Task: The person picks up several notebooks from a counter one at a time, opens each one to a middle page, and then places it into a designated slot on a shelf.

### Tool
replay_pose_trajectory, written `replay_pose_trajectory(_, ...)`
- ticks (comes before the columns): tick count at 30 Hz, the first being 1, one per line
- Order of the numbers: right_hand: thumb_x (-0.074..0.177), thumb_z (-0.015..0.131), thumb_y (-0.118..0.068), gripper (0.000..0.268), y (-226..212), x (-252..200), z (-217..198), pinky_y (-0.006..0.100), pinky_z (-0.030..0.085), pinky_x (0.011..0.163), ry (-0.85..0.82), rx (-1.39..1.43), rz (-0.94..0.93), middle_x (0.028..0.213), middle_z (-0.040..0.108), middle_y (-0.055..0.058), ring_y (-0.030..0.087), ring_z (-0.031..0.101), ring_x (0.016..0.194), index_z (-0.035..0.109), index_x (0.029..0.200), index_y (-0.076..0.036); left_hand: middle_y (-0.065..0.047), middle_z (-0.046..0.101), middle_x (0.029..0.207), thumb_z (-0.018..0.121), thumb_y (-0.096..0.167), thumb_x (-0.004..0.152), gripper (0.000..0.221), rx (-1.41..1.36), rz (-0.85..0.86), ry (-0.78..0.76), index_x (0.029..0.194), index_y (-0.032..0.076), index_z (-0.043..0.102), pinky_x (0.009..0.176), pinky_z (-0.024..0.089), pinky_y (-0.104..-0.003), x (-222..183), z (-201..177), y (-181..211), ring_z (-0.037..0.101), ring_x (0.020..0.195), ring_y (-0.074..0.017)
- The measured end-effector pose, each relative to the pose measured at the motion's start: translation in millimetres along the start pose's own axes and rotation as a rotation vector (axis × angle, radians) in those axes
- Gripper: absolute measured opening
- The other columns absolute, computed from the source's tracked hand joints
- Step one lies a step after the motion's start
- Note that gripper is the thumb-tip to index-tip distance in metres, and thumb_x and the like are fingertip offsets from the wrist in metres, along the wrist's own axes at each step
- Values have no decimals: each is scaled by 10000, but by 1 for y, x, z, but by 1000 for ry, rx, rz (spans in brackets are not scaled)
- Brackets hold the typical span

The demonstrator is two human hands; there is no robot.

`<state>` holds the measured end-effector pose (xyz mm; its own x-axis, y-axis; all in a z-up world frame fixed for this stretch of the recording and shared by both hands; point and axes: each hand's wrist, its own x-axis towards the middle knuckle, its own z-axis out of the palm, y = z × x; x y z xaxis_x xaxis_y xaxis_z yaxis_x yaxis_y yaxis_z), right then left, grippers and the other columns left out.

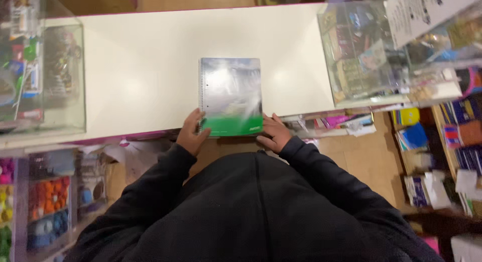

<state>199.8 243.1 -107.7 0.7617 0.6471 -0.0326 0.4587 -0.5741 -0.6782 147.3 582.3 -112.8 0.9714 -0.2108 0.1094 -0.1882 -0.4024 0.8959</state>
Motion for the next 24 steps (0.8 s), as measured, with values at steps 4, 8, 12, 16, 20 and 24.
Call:
replay_pose_trajectory(4,959,709,-311,346,14,-34,43,614,355,1128,138,329,-83,1318,654,126,401,540,1297,708,1244,-115,-218,430,1566,837,383,825,957,-92,-530,94,1588,84,342,1236,319,-467,26,10,-65,404,1460,-343)
replay_pose_trajectory(8,1017,629,-170,191,-11,-71,52,566,482,1004,284,750,49,1070,732,185,377,675,1121,750,979,-27,-12,718,1178,855,448,804,556,-104,-745,-55,1307,316,660,964,549,-440,48,13,-108,684,1110,-252)
replay_pose_trajectory(12,1020,609,-144,214,16,-118,75,547,491,1005,540,869,71,1031,732,194,362,676,1145,719,916,7,-111,712,1174,821,290,831,499,-90,-675,-143,1303,271,662,889,555,-544,40,48,-55,687,1065,-358)
replay_pose_trajectory(16,1044,584,-280,435,50,-168,99,485,573,933,736,1248,320,1278,504,132,285,642,1090,428,1374,-43,-111,681,1137,698,-34,794,536,-886,-769,-79,1263,191,571,581,632,-517,1,93,41,718,880,-359)
replay_pose_trajectory(20,1069,573,-375,389,60,-231,107,562,526,1017,795,1385,466,1414,582,163,322,627,1196,611,1331,-89,-128,709,1042,752,-102,747,513,-802,-712,-306,1198,110,630,556,628,-515,-17,160,64,726,843,-335)
replay_pose_trajectory(24,989,593,-516,419,97,-317,124,310,621,777,1078,1631,606,1050,746,49,175,740,835,725,1131,-144,-217,713,1133,767,-109,761,595,-744,-642,-467,1303,72,600,592,639,-511,-21,225,87,724,915,-386)
